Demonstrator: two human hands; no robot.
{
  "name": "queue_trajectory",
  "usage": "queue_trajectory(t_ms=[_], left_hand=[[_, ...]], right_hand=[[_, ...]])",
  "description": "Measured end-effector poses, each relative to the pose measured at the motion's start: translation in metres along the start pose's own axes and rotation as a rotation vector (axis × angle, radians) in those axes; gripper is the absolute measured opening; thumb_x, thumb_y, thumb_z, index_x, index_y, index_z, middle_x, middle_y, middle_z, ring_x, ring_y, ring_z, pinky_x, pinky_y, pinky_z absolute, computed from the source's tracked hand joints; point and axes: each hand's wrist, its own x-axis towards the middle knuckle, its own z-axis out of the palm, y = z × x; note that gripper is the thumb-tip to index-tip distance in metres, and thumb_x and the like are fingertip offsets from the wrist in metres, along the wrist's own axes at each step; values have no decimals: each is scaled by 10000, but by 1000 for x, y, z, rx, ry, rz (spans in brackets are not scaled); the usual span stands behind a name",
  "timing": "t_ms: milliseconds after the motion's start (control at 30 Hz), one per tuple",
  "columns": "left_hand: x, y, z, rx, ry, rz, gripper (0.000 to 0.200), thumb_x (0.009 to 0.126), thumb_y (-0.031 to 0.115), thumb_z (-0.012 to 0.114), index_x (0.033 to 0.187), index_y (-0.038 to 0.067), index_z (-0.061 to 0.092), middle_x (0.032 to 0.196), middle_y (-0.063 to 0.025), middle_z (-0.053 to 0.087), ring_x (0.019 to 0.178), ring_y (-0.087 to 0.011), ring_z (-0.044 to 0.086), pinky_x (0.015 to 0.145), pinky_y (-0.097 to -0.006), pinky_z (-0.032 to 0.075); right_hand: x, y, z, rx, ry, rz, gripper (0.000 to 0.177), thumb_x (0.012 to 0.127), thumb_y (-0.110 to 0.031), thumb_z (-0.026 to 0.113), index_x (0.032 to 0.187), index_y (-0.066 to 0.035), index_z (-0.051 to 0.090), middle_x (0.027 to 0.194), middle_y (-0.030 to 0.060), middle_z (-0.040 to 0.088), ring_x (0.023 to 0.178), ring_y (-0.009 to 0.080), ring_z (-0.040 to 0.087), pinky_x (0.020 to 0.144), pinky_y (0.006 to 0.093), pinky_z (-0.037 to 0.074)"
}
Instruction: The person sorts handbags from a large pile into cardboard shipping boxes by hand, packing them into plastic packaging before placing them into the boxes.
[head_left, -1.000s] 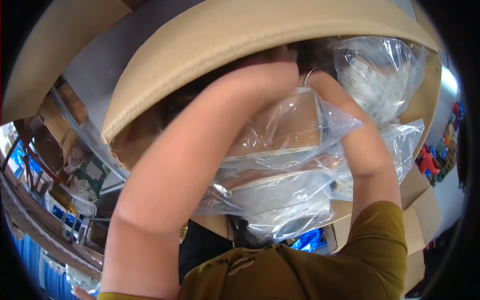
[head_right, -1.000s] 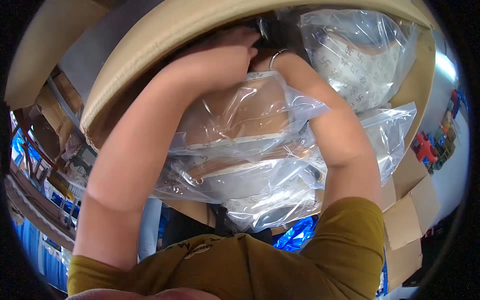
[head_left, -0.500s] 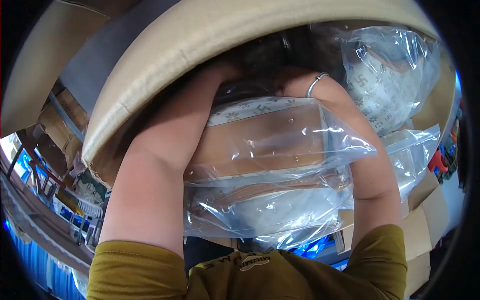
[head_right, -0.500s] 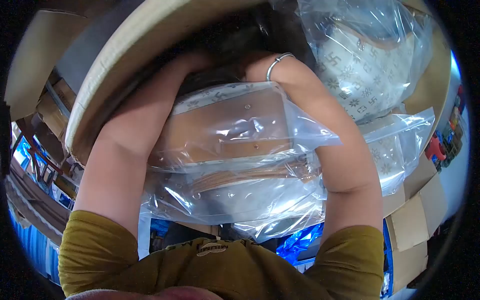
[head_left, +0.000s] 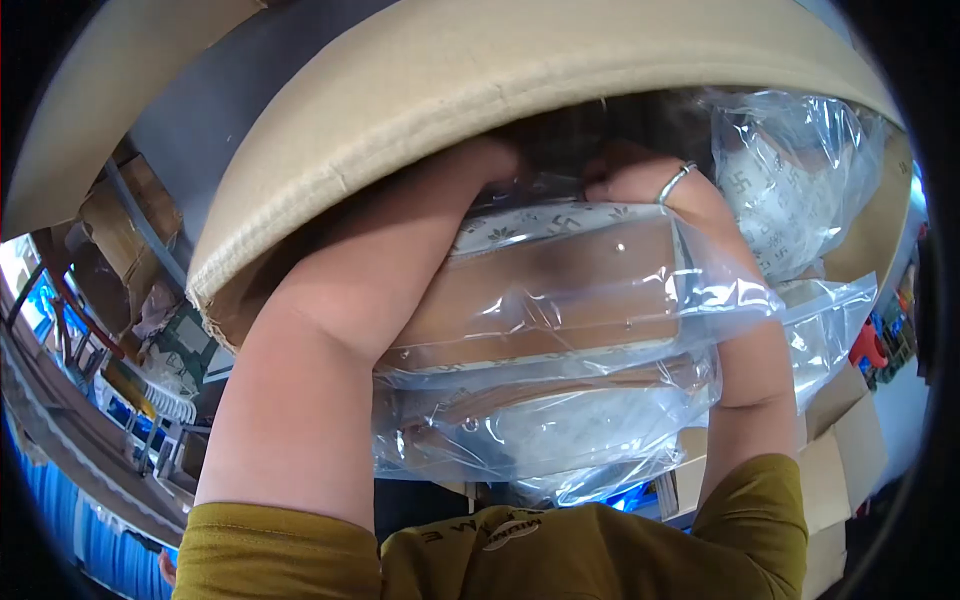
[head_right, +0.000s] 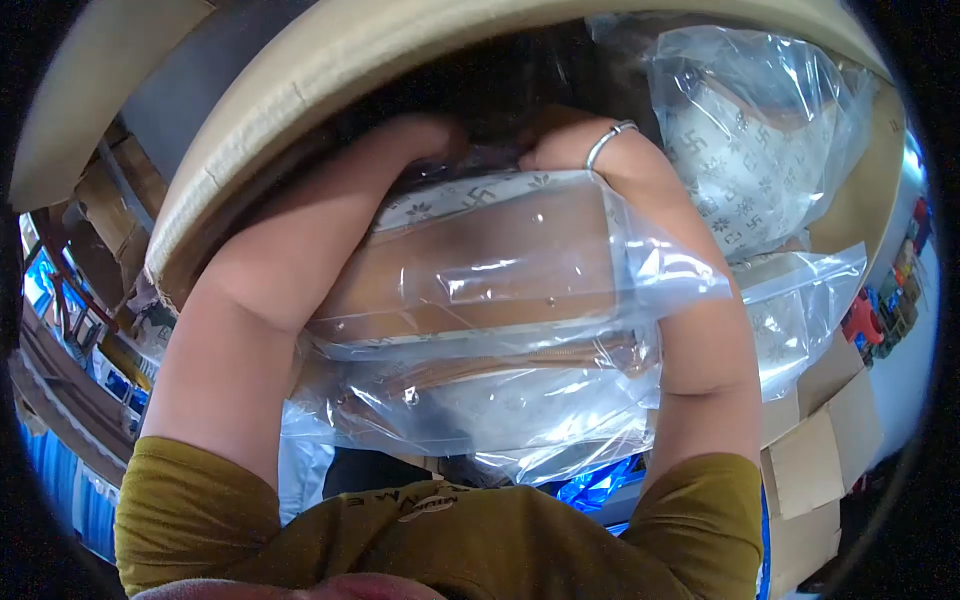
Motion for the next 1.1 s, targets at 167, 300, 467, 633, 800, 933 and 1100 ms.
queue_trajectory(t_ms=[167, 300, 467, 633, 800, 933, 1100], left_hand=[[9, -47, -42, -842, -650, 203, 399, 748, 295, 566, 1091, 96, 600, 1118, -145, 572, 990, -261, 542, 892, -377, 392], [-11, -47, -19, -693, 579, -96, 453, 782, 303, 559, 1185, 98, 532, 1190, -128, 529, 1131, -235, 459, 986, -320, 297], [-130, 15, -31, -771, 940, 434, 503, 845, 413, 477, 1189, 47, 513, 1205, -129, 517, 1164, -255, 438, 992, -296, 279], [-182, 80, -52, -520, 809, 228, 581, 870, 513, 384, 1188, 44, 513, 1219, -178, 491, 1196, -273, 401, 997, -278, 285], [-290, 160, -13, 68, 1069, 303, 724, 759, 487, 574, 1359, 191, 296, 1423, -128, 210, 1311, -307, 198, 1018, -511, 212], [-254, 158, 34, 355, 844, -42, 850, 673, 490, 640, 1379, 294, 208, 1456, -88, 95, 1336, -314, 88, 983, -611, 184], [-208, 103, 28, 418, 842, -76, 800, 676, 506, 628, 1357, 341, 242, 1456, -50, 110, 1340, -296, 72, 972, -641, 169]], right_hand=[[18, 42, 4, 246, 424, -94, 293, 784, -276, 568, 962, -52, 630, 763, 86, 633, 741, 181, 573, 720, 327, 459], [-61, 24, -17, 430, 701, -159, 380, 873, -286, 469, 1159, -42, 524, 1032, 73, 592, 939, 143, 539, 841, 291, 419], [-159, -46, 25, 431, 846, 11, 472, 872, -328, 453, 1234, -25, 447, 1237, 94, 483, 1119, 189, 458, 960, 326, 337], [-172, -72, 111, -298, 899, 146, 706, 715, -310, 668, 1303, -64, 365, 1135, 160, 536, 1118, 374, 427, 1018, 435, 225], [-79, -51, 130, 64, 1146, 19, 656, 735, -299, 646, 1307, -139, 366, 929, 193, 597, 1105, 442, 376, 989, 464, 242], [-109, -61, 108, 80, 1075, 38, 587, 759, -232, 624, 1281, -98, 392, 1048, 189, 563, 1103, 407, 400, 986, 452, 254], [-272, -35, 136, -44, 1467, 260, 632, 741, -225, 667, 1274, -36, 385, 1247, 150, 467, 1152, 339, 401, 998, 420, 267]])
